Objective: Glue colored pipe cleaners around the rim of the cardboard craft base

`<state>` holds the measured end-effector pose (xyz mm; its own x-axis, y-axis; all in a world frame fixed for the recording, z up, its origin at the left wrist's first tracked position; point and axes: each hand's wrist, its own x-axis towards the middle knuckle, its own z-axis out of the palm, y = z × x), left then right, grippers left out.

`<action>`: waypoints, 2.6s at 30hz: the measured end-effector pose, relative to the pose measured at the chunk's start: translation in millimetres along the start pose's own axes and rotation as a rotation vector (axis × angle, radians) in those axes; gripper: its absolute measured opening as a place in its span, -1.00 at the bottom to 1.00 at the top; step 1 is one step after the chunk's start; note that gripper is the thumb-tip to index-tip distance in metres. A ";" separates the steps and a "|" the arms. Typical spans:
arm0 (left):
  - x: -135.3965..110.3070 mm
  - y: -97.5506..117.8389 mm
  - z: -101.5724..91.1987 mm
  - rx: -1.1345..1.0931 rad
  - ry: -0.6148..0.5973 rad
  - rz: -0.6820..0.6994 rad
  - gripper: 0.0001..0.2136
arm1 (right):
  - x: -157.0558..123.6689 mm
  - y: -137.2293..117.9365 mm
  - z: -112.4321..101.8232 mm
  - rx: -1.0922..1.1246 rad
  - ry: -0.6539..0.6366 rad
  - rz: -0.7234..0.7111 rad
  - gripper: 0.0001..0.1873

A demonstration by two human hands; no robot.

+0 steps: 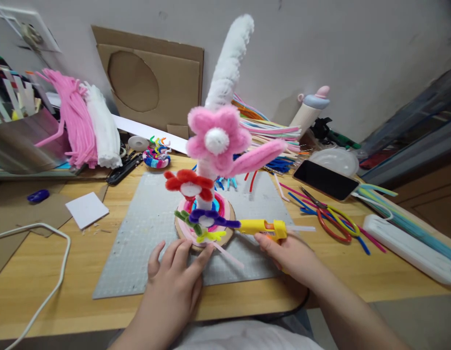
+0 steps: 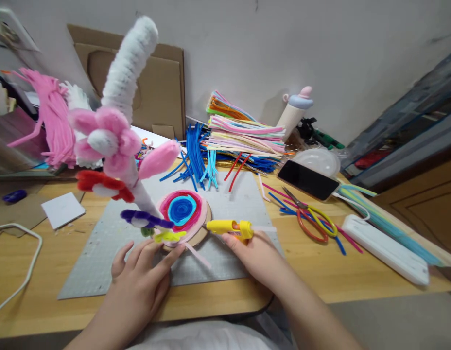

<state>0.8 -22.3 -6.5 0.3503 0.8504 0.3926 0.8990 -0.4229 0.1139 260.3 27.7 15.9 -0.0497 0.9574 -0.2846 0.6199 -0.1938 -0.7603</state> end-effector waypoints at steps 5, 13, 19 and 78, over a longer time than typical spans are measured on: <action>0.5 -0.3 -0.2 0.003 0.004 -0.001 -0.58 | -0.9 -34.9 -10.8 -0.289 -0.013 -0.273 -0.72; 0.7 -0.8 0.8 -0.009 0.012 -0.003 -0.58 | 21.4 -25.7 -26.4 -0.354 0.168 -0.184 -0.67; 0.4 -0.2 0.3 -0.013 0.008 -0.013 -0.58 | 44.1 24.0 -55.8 -0.215 0.250 0.019 -0.60; 1.1 -1.8 0.5 0.008 0.025 0.022 -0.56 | 52.6 -36.5 39.1 -0.155 0.061 -0.356 -0.84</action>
<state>-0.3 -20.4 -6.8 0.3632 0.8329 0.4176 0.8934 -0.4385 0.0976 204.4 76.8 5.8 -0.2391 0.9708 0.0194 0.6834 0.1824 -0.7069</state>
